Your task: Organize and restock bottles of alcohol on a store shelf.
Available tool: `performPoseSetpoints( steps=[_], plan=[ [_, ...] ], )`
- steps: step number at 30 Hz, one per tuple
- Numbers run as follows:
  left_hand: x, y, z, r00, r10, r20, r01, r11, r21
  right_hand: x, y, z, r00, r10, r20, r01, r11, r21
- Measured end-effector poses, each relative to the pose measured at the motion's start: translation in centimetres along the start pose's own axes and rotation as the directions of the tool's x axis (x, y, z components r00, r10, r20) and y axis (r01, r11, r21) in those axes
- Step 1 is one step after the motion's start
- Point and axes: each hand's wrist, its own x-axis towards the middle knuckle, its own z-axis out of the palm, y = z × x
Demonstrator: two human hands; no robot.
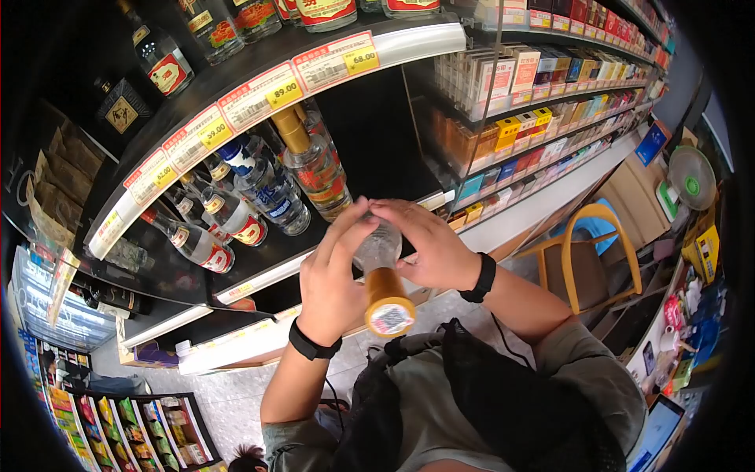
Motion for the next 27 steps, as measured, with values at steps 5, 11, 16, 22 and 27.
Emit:
performPoseSetpoints(
  steps=[5, 11, 16, 22, 27],
  plan=[
    [-0.7, 0.6, 0.0, 0.993, -0.037, -0.114, 0.022, 0.992, -0.128, 0.8, 2.4, 0.5, 0.993, -0.004, -0.119, 0.006, 1.000, 0.018],
    [-6.6, -2.4, -3.0, 0.972, -0.150, -0.182, 0.166, 0.984, 0.072, 2.5, 6.4, 0.7, 0.978, 0.033, -0.204, -0.057, 0.992, -0.112],
    [-12.7, -7.0, -5.8, 0.897, -0.367, -0.248, 0.416, 0.891, 0.185, 4.4, 8.2, 0.1, 0.967, 0.109, -0.230, -0.131, 0.988, -0.084],
    [-17.0, -12.7, -8.3, 0.870, -0.390, -0.303, 0.481, 0.808, 0.339, 6.2, 9.8, 0.1, 0.963, 0.209, -0.170, -0.226, 0.970, -0.089],
    [-17.5, -15.6, -7.1, 0.836, -0.393, -0.383, 0.509, 0.817, 0.273, 8.1, 11.3, 0.9, 0.925, 0.343, -0.161, -0.334, 0.939, 0.085]
  ],
)
